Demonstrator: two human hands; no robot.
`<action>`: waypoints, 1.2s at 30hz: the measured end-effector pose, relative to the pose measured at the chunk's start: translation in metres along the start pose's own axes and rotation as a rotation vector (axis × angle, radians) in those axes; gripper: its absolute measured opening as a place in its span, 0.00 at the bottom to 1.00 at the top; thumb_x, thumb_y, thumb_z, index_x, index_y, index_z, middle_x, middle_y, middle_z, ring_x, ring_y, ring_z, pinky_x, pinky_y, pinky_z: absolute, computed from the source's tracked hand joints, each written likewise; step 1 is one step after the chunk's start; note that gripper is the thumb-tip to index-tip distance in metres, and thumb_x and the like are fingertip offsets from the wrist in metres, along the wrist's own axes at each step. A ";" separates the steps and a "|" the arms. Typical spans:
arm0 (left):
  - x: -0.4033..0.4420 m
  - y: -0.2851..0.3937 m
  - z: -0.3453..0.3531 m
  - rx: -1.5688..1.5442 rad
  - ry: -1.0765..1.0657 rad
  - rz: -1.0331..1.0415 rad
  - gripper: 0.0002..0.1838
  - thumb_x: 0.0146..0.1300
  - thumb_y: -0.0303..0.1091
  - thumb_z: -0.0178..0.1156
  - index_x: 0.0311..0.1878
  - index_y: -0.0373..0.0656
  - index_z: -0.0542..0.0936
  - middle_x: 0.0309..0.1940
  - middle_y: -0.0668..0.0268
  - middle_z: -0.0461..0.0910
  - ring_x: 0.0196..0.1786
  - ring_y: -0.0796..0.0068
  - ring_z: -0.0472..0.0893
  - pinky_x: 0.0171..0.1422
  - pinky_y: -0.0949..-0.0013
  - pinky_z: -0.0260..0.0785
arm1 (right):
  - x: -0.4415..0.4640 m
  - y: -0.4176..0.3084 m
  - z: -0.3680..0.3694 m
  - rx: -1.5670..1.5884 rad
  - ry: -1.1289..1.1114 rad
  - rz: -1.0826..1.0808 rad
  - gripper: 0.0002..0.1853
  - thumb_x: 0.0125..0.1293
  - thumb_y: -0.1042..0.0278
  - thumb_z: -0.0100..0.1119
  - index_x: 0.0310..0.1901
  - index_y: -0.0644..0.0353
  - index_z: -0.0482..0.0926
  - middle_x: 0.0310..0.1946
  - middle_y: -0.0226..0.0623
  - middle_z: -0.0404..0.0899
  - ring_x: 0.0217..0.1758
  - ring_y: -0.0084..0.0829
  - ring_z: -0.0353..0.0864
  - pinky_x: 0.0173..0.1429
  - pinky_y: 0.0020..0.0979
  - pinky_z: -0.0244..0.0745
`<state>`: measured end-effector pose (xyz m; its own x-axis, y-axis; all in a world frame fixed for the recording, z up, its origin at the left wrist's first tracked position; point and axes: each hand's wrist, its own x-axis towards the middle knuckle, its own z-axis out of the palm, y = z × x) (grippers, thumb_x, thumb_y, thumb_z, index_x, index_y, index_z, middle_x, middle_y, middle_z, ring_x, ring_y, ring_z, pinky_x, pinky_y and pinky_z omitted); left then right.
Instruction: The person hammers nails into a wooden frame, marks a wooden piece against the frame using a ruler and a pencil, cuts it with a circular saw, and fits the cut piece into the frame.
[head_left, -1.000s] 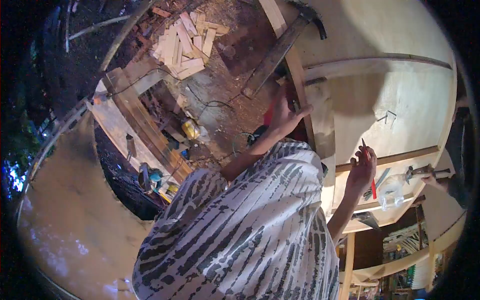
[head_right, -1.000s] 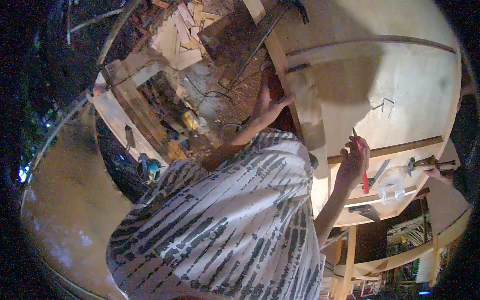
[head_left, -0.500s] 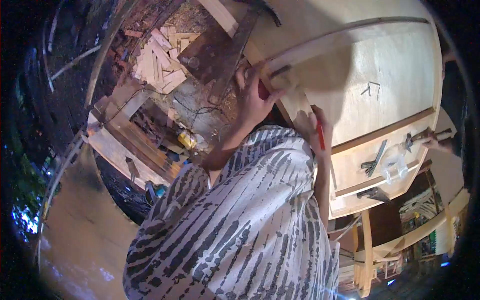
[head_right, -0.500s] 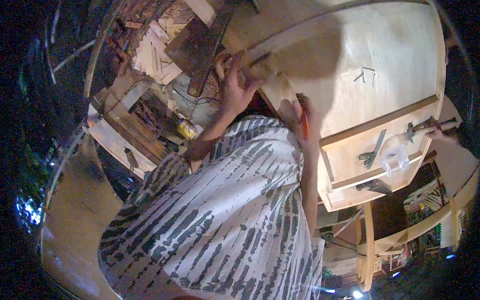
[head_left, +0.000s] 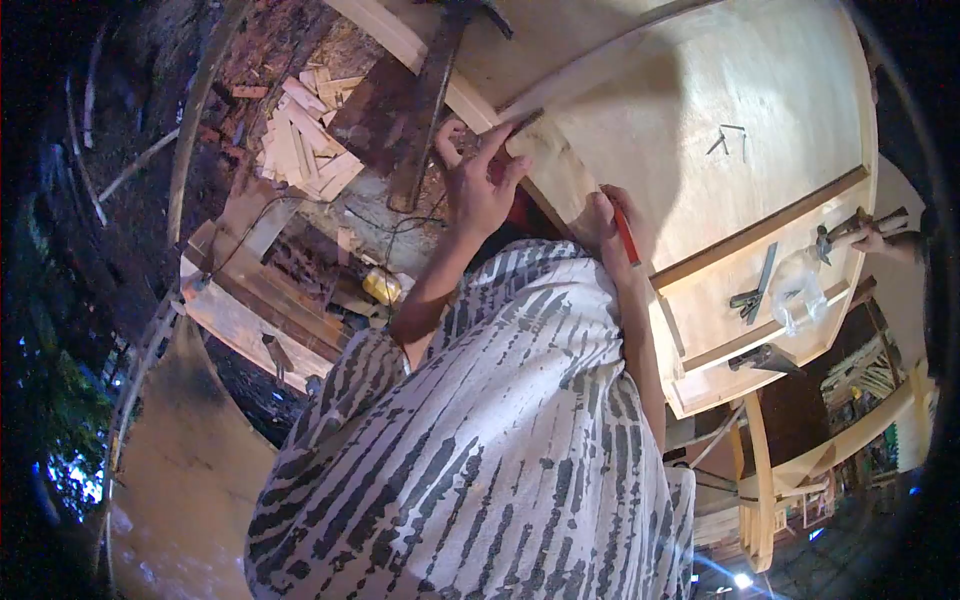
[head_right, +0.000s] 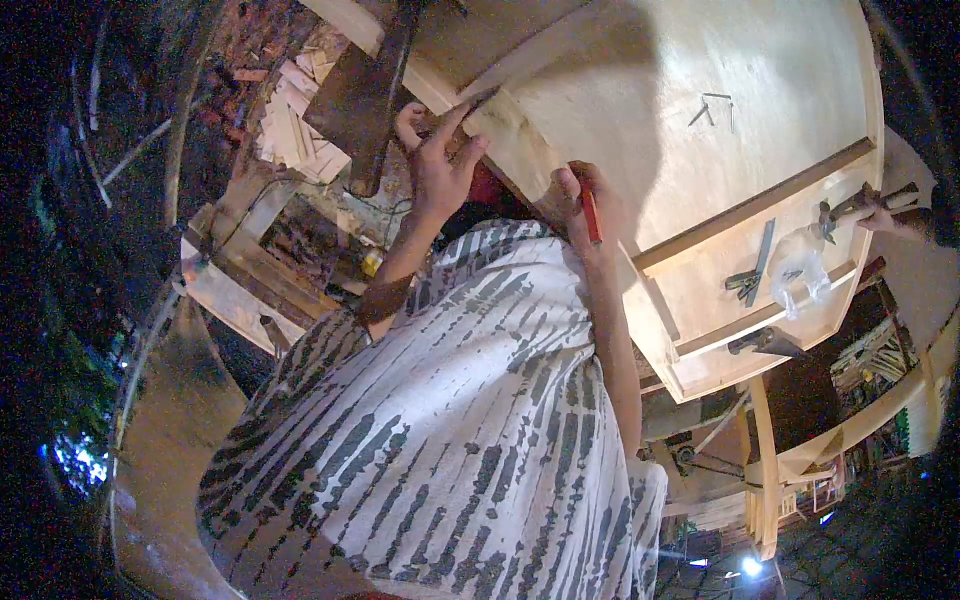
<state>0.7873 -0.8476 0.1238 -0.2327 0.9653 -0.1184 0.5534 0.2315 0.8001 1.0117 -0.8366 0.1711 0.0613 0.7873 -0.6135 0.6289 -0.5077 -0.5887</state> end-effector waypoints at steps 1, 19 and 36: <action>0.000 0.002 -0.001 0.022 0.003 -0.001 0.29 0.63 0.50 0.72 0.61 0.42 0.83 0.63 0.44 0.66 0.69 0.46 0.62 0.76 0.49 0.55 | 0.000 -0.001 -0.001 0.000 0.005 0.002 0.23 0.74 0.47 0.60 0.53 0.61 0.85 0.41 0.48 0.89 0.45 0.40 0.89 0.53 0.35 0.79; 0.031 0.038 0.005 0.191 -0.080 0.000 0.34 0.47 0.36 0.77 0.58 0.42 0.74 0.59 0.53 0.68 0.66 0.48 0.66 0.71 0.43 0.57 | 0.076 -0.058 0.033 0.925 -0.054 0.170 0.07 0.72 0.68 0.61 0.44 0.62 0.79 0.35 0.37 0.83 0.34 0.25 0.80 0.40 0.27 0.74; 0.032 0.047 -0.001 0.197 -0.163 -0.049 0.32 0.45 0.26 0.71 0.56 0.37 0.72 0.58 0.50 0.65 0.66 0.45 0.63 0.71 0.43 0.56 | 0.075 -0.077 0.038 0.803 -0.055 0.220 0.10 0.66 0.67 0.62 0.32 0.65 0.80 0.26 0.33 0.82 0.28 0.22 0.78 0.34 0.28 0.75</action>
<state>0.8048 -0.8060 0.1579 -0.1399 0.9552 -0.2606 0.6934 0.2824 0.6629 0.9381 -0.7515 0.1499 0.0673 0.6332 -0.7711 -0.1384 -0.7595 -0.6357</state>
